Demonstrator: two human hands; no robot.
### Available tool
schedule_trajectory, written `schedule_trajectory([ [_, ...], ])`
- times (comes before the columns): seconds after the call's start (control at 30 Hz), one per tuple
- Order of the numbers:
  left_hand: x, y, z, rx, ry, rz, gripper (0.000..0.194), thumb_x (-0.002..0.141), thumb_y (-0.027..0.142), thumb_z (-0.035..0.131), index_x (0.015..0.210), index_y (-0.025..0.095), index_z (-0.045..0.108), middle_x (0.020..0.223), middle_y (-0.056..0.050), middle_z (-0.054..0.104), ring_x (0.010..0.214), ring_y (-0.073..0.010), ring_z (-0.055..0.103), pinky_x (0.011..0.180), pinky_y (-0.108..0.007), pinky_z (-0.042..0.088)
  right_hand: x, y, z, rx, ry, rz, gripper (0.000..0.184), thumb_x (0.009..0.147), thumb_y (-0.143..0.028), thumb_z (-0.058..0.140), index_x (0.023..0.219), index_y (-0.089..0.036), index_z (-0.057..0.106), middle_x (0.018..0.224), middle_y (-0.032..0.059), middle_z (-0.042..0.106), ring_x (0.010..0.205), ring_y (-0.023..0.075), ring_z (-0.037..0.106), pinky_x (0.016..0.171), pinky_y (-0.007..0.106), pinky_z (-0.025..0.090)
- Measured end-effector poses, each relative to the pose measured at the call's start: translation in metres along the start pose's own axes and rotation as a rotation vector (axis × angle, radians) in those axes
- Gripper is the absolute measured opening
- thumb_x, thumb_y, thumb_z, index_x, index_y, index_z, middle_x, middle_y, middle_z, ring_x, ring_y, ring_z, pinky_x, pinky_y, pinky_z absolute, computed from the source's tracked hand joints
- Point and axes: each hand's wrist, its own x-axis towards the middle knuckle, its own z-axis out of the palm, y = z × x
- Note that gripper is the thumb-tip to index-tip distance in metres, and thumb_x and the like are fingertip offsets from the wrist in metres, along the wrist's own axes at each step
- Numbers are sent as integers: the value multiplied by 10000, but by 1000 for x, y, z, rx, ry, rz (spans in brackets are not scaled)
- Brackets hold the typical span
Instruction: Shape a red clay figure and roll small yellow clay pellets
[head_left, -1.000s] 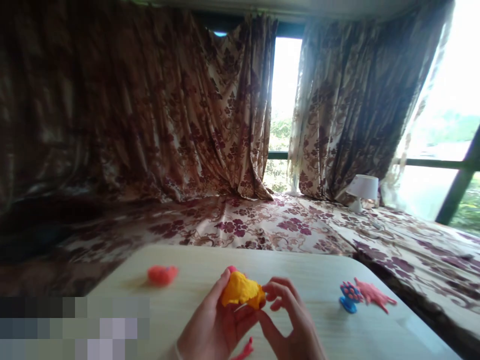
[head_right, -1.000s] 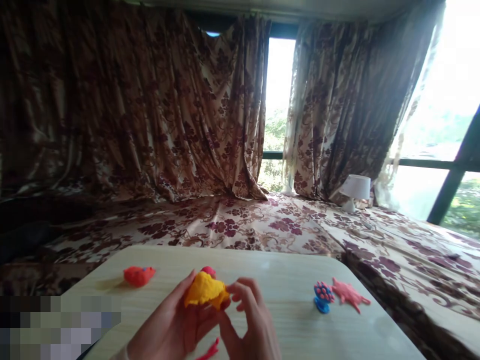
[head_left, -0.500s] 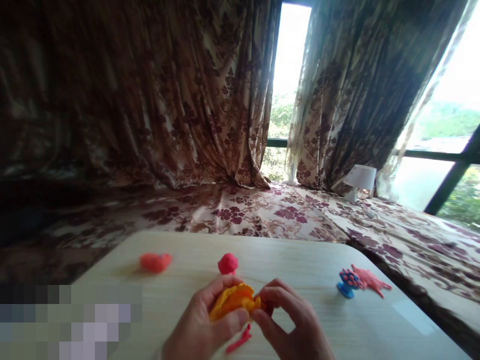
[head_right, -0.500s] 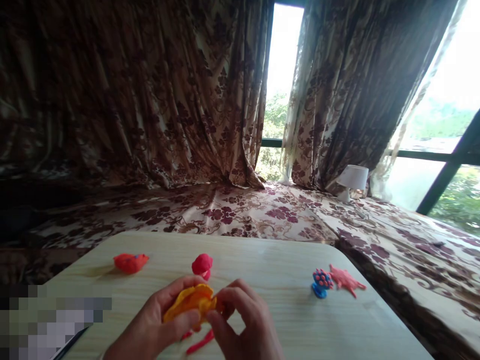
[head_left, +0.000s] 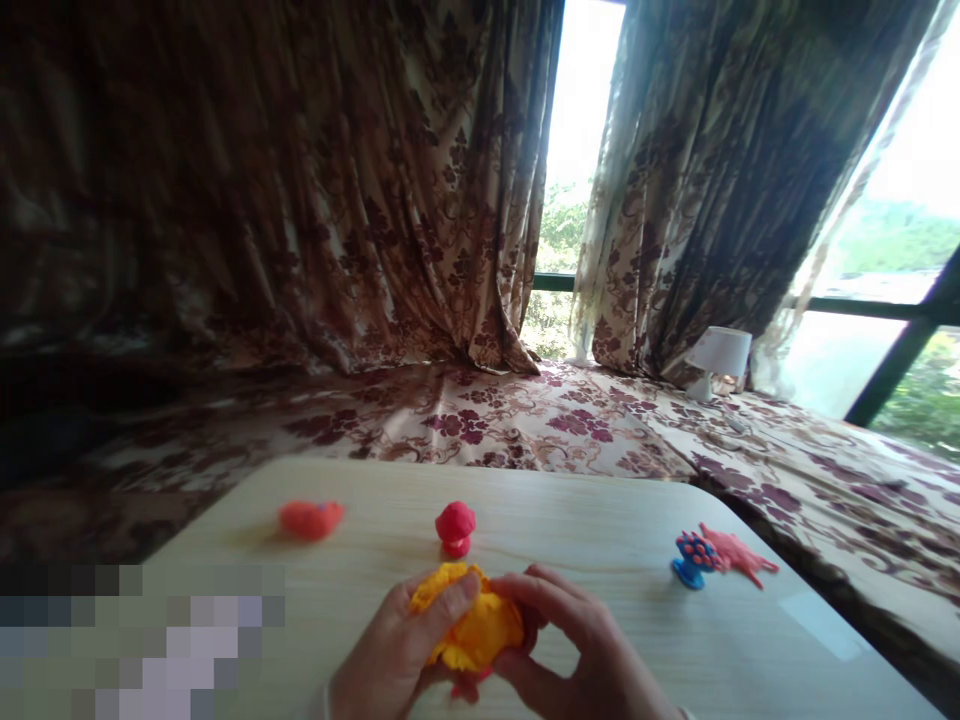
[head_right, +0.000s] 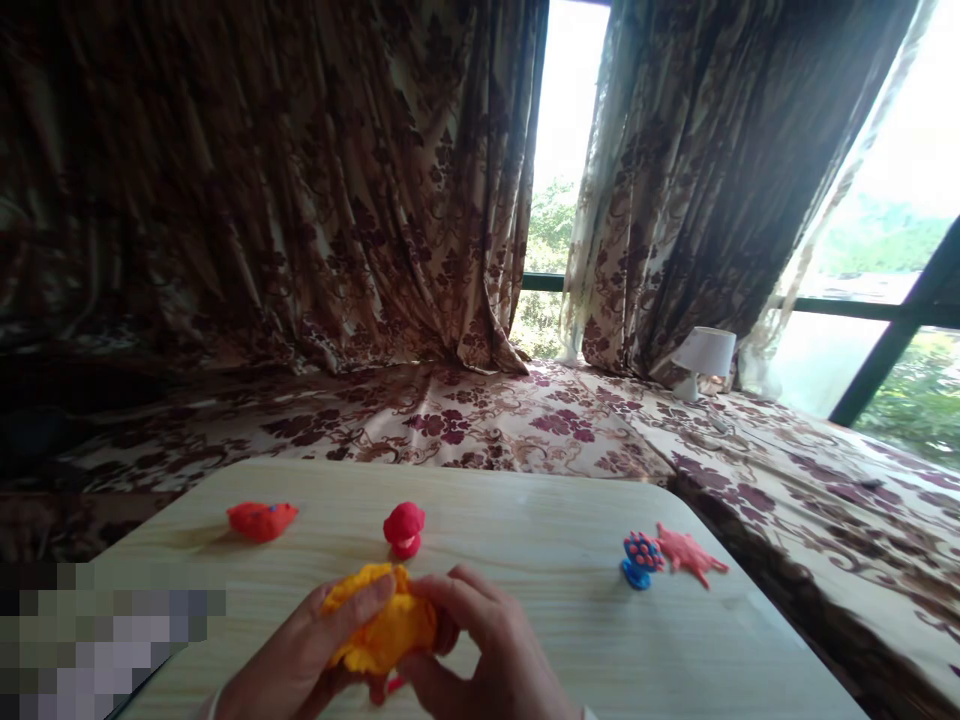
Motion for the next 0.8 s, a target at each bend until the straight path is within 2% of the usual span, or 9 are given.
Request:
schedule_trajectory([
  [0.1,-1,-2,2,-8,-2,13,424,702,509,643,796,98,682,672,-75,638,573,-143,557,519,-250,446,0,0,0,-12,-45,67,277,725,-67,580,976,-161,651,704,7,582,609,110,573,598,189,492],
  [0.23,0,-6,4,33,41,38,338,693,449,678,730,116,635,621,-38,611,547,-131,556,527,-253,438,-2,2,4,-58,-26,121,147,739,-91,559,832,-144,659,648,3,565,578,105,545,572,184,449],
  [0.37,0,-6,3,137,113,125,284,665,389,712,703,141,578,581,16,561,526,-102,499,526,-239,407,-3,0,8,-70,0,143,118,754,-107,526,711,-144,630,607,-9,522,549,94,495,540,181,392],
  [0.47,-2,-2,4,214,111,141,268,657,370,695,675,150,545,560,33,514,523,-95,448,516,-236,380,-2,-3,9,75,-27,263,158,794,-214,529,680,-141,609,562,-25,467,518,85,421,496,188,340],
  [0.6,-2,4,6,218,143,136,234,631,311,677,632,160,499,538,48,460,508,-84,403,498,-229,348,-3,2,14,384,-48,477,339,835,-441,491,737,-129,579,559,-30,420,508,85,361,449,191,304],
  [0.8,1,2,15,146,195,192,219,575,285,692,611,157,517,512,47,478,478,-75,415,480,-221,367,-4,12,30,398,168,475,419,805,-548,511,739,-139,575,588,-18,457,517,89,397,452,183,364],
])
